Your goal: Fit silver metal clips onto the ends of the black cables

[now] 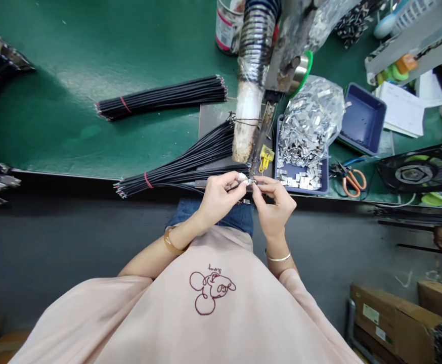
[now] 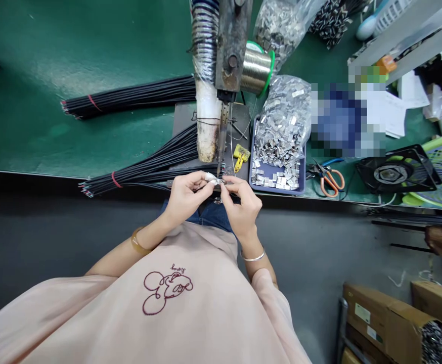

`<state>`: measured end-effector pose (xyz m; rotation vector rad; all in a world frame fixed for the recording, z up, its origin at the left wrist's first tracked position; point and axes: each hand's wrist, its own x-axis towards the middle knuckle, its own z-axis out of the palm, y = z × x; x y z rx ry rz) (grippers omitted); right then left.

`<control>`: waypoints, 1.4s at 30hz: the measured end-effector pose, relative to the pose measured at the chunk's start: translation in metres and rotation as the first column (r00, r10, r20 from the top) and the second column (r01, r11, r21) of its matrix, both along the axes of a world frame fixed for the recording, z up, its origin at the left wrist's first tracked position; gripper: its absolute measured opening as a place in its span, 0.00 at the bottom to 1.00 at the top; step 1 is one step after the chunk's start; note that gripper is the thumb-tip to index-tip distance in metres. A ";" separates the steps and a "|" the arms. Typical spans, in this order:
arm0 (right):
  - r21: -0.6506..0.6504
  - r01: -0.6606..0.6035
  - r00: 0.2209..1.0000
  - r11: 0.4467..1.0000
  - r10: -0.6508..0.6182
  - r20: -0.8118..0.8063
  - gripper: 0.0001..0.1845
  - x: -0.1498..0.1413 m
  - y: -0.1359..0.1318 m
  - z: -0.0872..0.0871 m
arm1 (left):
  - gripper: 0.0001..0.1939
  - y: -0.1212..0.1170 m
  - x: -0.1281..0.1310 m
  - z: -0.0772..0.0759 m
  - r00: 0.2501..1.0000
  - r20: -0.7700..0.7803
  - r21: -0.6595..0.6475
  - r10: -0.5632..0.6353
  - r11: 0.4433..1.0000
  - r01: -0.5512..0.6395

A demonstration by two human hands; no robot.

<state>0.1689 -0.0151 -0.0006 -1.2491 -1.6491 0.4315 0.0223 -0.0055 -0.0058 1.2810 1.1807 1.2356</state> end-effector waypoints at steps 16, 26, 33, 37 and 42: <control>0.108 -0.016 0.989 0.994 0.000 0.147 0.05 -0.002 0.006 0.007 | 0.04 0.006 0.003 0.006 0.997 -0.034 0.014 0.069 0.998 -0.069; -0.050 -0.003 0.999 0.999 0.005 0.032 0.04 0.006 0.000 0.006 | 0.05 -0.001 0.002 0.004 0.994 -0.111 0.023 0.006 1.000 -0.004; -0.302 -0.235 0.956 0.924 0.164 -0.243 0.08 0.008 0.011 0.007 | 0.02 -0.007 -0.006 0.002 0.986 -0.164 0.117 -0.017 0.993 0.037; -0.091 -0.203 0.978 0.975 0.206 0.024 0.05 0.012 0.011 0.005 | 0.09 -0.001 -0.017 0.005 0.964 0.097 -0.168 -0.247 0.951 0.261; 0.137 -0.236 0.937 0.962 0.188 0.293 0.05 0.016 0.009 0.001 | 0.15 0.003 -0.015 0.009 0.956 0.199 -0.241 -0.216 0.935 0.262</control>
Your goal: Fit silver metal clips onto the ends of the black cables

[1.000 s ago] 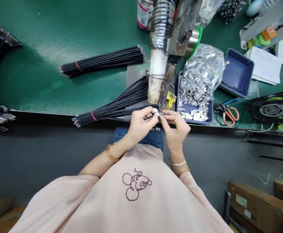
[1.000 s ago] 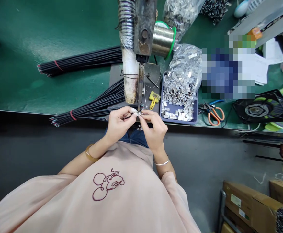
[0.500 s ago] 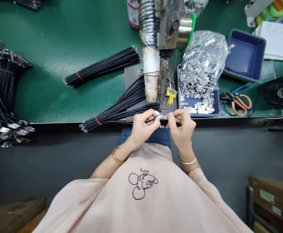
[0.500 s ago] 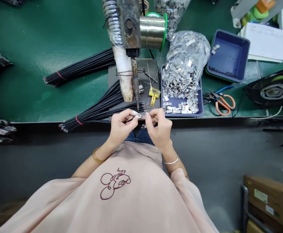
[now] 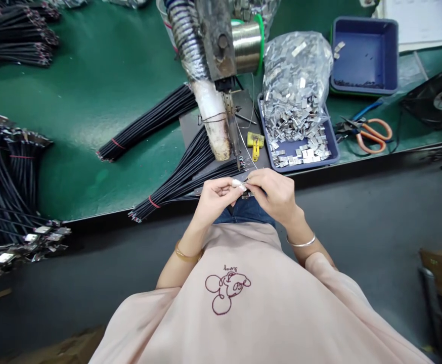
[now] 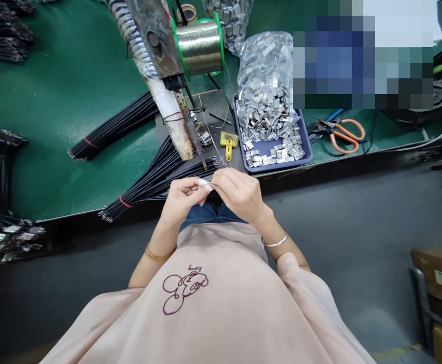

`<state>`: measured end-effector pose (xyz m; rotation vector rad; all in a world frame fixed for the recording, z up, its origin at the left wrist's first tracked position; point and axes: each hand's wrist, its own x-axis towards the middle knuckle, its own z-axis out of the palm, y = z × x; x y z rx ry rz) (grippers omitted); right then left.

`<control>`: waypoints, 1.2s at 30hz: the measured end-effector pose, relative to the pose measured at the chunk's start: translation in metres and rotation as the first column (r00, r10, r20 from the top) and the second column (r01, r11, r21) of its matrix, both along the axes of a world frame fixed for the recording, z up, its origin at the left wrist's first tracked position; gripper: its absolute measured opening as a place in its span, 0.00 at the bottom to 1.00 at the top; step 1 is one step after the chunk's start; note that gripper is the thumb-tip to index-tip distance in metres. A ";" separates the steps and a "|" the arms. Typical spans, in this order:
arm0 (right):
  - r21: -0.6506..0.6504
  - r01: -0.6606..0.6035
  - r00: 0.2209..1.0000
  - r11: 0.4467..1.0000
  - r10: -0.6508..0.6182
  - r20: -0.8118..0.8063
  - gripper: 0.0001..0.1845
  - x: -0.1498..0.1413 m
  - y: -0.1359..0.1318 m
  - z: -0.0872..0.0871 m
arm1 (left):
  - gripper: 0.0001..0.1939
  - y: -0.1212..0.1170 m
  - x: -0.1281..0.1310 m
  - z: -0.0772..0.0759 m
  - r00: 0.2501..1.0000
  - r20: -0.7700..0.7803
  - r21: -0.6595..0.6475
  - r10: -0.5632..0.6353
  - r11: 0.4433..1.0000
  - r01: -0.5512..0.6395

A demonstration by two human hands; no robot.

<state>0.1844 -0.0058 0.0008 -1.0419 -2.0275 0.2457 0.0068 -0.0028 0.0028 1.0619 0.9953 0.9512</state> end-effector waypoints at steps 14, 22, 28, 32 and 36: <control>-0.128 0.106 0.993 0.986 -0.099 0.063 0.07 0.000 -0.014 0.008 | 0.17 -0.004 -0.001 -0.014 0.999 0.029 0.019 -0.018 1.000 0.018; -0.099 0.104 0.982 0.990 -0.087 0.166 0.06 -0.006 -0.010 0.006 | 0.08 -0.005 0.003 -0.010 0.999 -0.030 0.067 0.018 0.998 -0.016; -0.161 0.074 0.977 0.984 -0.040 0.208 0.08 -0.003 -0.012 0.008 | 0.10 -0.005 0.005 -0.012 0.999 -0.018 0.052 0.047 0.998 -0.046; -0.166 0.084 0.962 0.982 -0.037 0.270 0.07 -0.002 -0.013 0.010 | 0.05 -0.006 0.005 -0.016 0.994 -0.089 0.076 0.060 0.996 -0.054; -0.169 0.093 0.941 0.981 -0.031 0.336 0.09 -0.003 -0.012 0.014 | 0.05 -0.009 0.005 -0.014 0.982 -0.176 0.137 0.069 0.990 -0.045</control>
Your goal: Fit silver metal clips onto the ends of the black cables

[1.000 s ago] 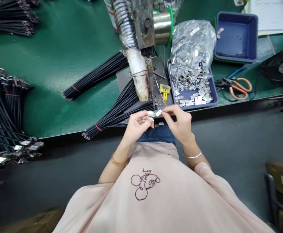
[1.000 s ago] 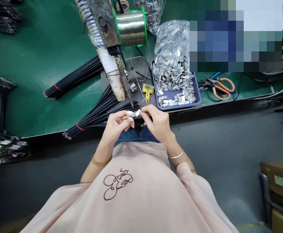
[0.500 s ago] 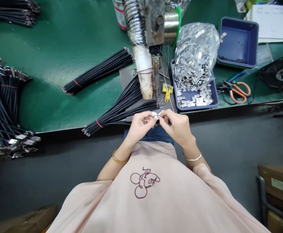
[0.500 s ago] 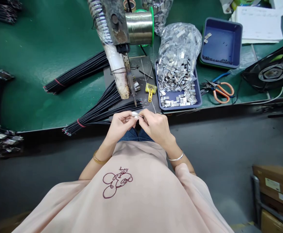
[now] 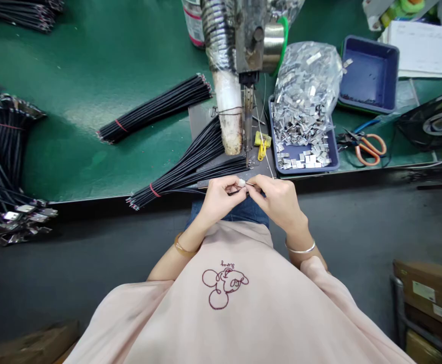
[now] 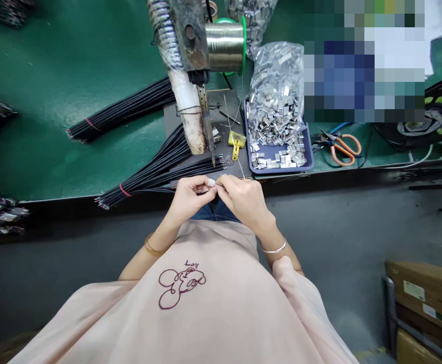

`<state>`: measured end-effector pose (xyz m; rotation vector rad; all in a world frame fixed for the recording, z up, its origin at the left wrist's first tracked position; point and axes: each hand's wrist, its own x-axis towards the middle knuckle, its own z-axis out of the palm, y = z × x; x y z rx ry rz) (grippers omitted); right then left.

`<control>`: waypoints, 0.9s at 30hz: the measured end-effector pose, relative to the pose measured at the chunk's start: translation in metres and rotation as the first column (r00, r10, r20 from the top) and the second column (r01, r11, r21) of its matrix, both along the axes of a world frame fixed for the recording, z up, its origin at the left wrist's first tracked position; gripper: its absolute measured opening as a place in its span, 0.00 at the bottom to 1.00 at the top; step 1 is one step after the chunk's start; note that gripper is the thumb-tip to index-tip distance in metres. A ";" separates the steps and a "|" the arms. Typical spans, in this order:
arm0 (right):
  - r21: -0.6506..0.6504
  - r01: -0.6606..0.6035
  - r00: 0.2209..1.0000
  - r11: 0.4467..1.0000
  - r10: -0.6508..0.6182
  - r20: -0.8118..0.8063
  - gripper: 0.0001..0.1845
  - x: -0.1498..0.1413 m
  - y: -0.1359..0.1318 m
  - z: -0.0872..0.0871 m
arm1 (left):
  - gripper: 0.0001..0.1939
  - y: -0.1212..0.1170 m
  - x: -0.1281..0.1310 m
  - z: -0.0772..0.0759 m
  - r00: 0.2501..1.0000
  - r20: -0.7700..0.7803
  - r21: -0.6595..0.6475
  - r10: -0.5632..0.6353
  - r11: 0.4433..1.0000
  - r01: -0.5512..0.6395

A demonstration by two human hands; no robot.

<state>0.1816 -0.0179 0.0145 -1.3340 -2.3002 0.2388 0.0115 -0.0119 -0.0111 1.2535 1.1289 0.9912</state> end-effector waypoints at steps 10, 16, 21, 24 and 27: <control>-0.078 0.090 0.967 0.993 -0.105 -0.233 0.07 -0.002 0.003 -0.008 | 0.06 -0.003 0.002 -0.001 0.994 -0.085 0.070 0.067 0.996 -0.061; -0.085 0.107 0.922 0.991 -0.131 -0.364 0.06 0.002 0.001 -0.005 | 0.06 -0.002 0.003 -0.003 0.990 -0.101 0.140 0.094 0.987 -0.079; -0.034 0.023 0.972 0.999 -0.030 -0.232 0.04 0.003 0.003 -0.005 | 0.05 -0.004 0.003 -0.005 0.974 -0.196 0.266 0.112 0.962 -0.057; -0.039 0.059 0.983 0.998 -0.065 -0.174 0.06 0.002 0.003 -0.007 | 0.04 -0.005 0.005 -0.006 0.970 -0.204 0.275 0.136 0.958 -0.077; -0.108 0.078 0.972 0.991 -0.099 -0.211 0.06 0.001 0.004 -0.009 | 0.04 -0.004 0.004 -0.005 0.985 -0.131 0.182 0.109 0.980 -0.084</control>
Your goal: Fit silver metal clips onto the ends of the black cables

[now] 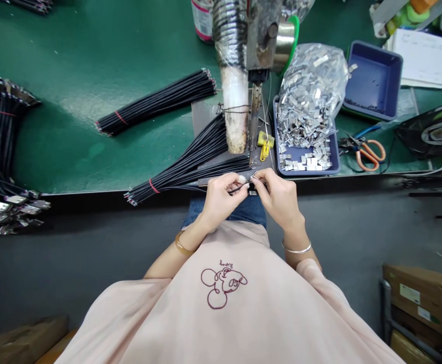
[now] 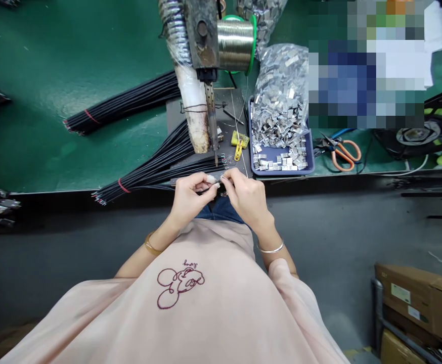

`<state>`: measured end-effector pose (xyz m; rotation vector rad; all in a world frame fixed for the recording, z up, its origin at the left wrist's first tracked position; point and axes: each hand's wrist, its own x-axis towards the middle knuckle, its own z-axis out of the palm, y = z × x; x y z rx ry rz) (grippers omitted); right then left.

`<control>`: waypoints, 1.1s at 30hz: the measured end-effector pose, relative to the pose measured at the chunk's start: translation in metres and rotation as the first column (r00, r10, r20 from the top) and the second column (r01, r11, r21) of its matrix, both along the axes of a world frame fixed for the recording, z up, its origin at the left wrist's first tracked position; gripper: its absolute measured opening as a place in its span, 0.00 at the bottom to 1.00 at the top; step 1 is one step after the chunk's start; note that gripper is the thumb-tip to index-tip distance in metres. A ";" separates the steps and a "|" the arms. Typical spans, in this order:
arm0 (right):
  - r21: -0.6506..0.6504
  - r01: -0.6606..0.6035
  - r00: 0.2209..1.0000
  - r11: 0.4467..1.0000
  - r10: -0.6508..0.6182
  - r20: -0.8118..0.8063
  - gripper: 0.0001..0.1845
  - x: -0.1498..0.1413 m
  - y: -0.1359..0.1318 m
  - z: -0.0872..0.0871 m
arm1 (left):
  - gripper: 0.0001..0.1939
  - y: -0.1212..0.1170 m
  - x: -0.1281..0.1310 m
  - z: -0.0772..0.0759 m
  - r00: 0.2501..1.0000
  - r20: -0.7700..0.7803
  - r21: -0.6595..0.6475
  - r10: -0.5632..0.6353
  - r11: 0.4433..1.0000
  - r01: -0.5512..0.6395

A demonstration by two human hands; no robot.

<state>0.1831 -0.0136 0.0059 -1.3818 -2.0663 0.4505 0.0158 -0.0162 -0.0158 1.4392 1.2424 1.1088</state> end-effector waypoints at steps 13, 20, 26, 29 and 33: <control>0.055 0.304 0.762 0.951 -0.208 -0.613 0.08 0.000 -0.007 0.005 | 0.11 0.011 -0.003 0.010 0.897 0.443 -0.284 0.008 0.950 0.132; 0.269 0.088 0.968 0.959 -0.019 -0.250 0.05 -0.006 -0.001 -0.007 | 0.11 0.018 0.003 0.012 0.903 0.429 -0.230 0.018 0.969 0.090; 0.120 0.144 0.933 0.982 -0.094 -0.348 0.04 -0.014 0.005 -0.014 | 0.11 0.022 0.007 0.011 0.896 0.445 -0.210 0.015 0.974 0.089; 0.095 0.149 0.924 0.984 -0.105 -0.368 0.03 -0.016 0.008 -0.012 | 0.12 0.023 0.008 0.009 0.893 0.449 -0.199 0.026 0.977 0.071; 0.108 0.152 0.925 0.982 -0.102 -0.367 0.02 -0.017 0.009 -0.006 | 0.11 0.022 0.007 0.011 0.900 0.435 -0.162 0.024 0.985 0.052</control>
